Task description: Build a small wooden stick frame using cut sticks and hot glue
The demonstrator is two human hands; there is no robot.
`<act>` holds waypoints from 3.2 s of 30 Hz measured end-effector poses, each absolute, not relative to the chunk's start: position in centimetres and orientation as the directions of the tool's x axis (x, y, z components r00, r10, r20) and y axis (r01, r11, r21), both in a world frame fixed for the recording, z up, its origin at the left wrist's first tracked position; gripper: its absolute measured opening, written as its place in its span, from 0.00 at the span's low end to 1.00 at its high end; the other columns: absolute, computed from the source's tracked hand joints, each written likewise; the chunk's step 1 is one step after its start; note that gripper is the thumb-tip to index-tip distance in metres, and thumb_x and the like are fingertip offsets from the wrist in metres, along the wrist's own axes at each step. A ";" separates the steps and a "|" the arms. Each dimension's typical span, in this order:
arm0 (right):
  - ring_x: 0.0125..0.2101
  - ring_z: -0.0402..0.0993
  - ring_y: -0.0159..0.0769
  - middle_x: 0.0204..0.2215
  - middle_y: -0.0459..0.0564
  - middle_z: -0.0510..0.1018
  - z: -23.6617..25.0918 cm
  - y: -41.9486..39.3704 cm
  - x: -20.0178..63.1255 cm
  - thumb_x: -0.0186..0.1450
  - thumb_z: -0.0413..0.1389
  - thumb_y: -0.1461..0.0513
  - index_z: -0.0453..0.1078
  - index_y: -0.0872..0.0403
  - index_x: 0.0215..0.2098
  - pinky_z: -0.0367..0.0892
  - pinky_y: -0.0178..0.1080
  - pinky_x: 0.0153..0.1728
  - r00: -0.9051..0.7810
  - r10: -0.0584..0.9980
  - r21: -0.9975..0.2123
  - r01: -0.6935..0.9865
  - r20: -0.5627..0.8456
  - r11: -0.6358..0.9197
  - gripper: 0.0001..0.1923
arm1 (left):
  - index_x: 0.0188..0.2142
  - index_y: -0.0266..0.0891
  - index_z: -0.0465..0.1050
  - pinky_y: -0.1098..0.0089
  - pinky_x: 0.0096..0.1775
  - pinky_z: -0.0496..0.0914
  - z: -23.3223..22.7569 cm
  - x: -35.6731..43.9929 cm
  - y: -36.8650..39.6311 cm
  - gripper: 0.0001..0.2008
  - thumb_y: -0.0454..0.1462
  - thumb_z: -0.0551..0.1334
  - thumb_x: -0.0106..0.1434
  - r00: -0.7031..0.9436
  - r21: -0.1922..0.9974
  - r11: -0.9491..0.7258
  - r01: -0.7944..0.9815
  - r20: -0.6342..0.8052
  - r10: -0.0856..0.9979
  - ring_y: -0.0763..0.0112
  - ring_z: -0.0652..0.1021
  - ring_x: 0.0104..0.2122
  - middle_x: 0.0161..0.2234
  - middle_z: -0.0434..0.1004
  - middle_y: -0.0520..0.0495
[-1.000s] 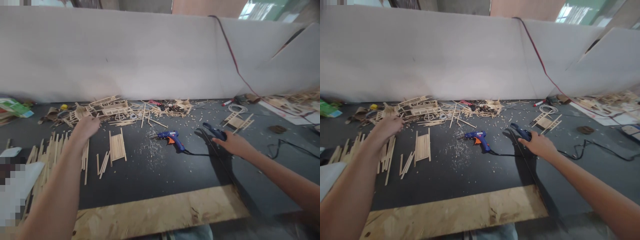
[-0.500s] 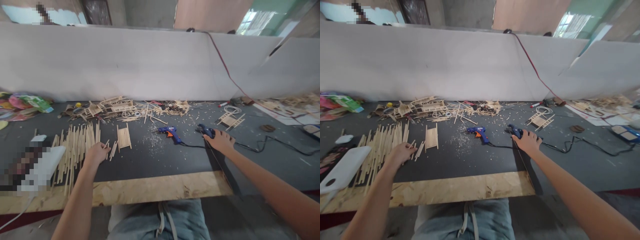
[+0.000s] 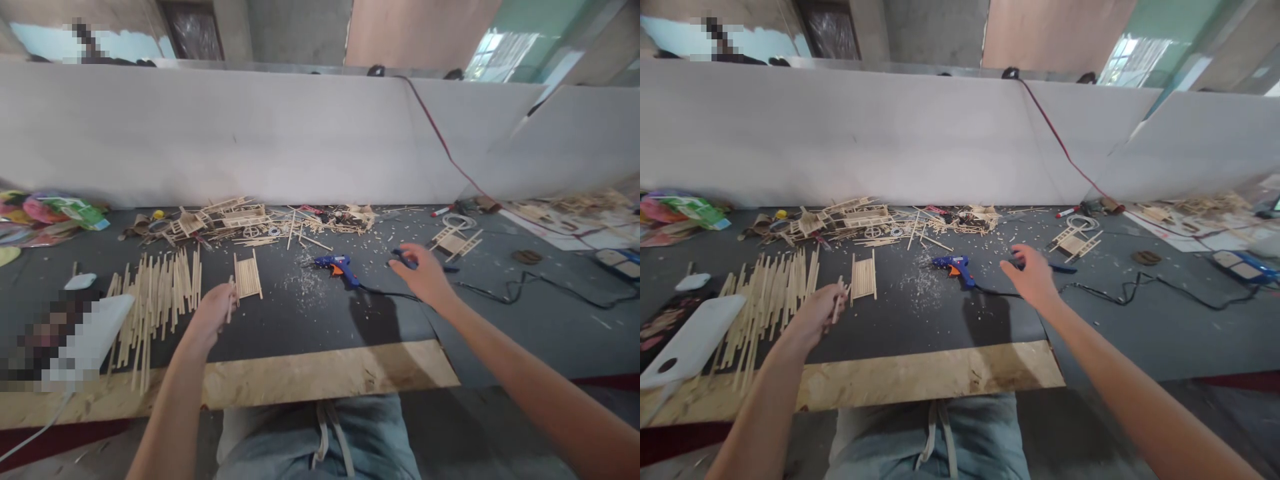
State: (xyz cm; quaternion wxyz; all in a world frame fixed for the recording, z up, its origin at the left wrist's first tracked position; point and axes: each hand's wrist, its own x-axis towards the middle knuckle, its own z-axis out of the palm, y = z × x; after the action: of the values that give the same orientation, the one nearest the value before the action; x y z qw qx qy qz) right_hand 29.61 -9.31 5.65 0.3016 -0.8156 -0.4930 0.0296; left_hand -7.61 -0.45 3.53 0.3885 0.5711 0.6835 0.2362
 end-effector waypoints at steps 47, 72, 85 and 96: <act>0.23 0.64 0.29 0.22 0.44 0.71 6.8 -12.3 13.3 0.56 0.54 0.59 0.71 0.53 0.31 0.60 0.33 0.24 0.094 0.981 -0.980 0.093 -0.169 -0.178 0.07 | 0.38 0.36 0.75 0.72 0.33 0.67 4.8 0.9 -10.1 0.17 0.44 0.64 0.50 0.260 0.786 0.472 -0.400 -0.396 0.880 0.70 0.74 0.32 0.35 0.77 0.44; 0.27 0.64 0.29 0.28 0.44 0.69 6.6 -12.1 13.8 0.59 0.53 0.57 0.67 0.53 0.32 0.59 0.34 0.31 -0.013 0.996 -0.987 -0.132 -0.094 -0.095 0.08 | 0.27 0.36 0.64 0.79 0.17 0.49 4.1 1.1 -11.4 0.15 0.47 0.58 0.55 0.523 0.731 0.595 -0.333 -0.382 0.762 0.83 0.55 0.16 0.18 0.50 0.59; 0.24 0.61 0.29 0.21 0.43 0.67 6.6 -11.5 14.6 0.57 0.55 0.53 0.67 0.54 0.29 0.58 0.34 0.27 0.123 0.981 -0.980 -0.151 -0.148 -0.128 0.12 | 0.47 0.39 0.64 0.70 0.35 0.68 3.8 0.5 -11.5 0.17 0.41 0.56 0.59 0.348 0.970 0.165 -0.179 -0.094 0.933 0.71 0.72 0.32 0.32 0.71 0.48; 0.21 0.66 0.27 0.21 0.45 0.72 8.0 -12.0 14.7 0.59 0.55 0.56 0.68 0.55 0.32 0.61 0.34 0.26 -0.041 0.982 -0.957 -0.219 -0.184 -0.189 0.10 | 0.41 0.41 0.72 0.72 0.38 0.69 4.6 -0.2 -11.3 0.11 0.38 0.56 0.60 0.409 0.997 0.021 -0.081 0.014 0.913 0.72 0.75 0.33 0.34 0.76 0.49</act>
State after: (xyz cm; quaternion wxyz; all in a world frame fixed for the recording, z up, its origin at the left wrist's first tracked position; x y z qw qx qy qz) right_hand 14.70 -11.96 8.04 0.4982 -0.4808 -0.3966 0.6028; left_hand -0.24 -11.29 4.60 0.6147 0.5714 0.3640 0.4039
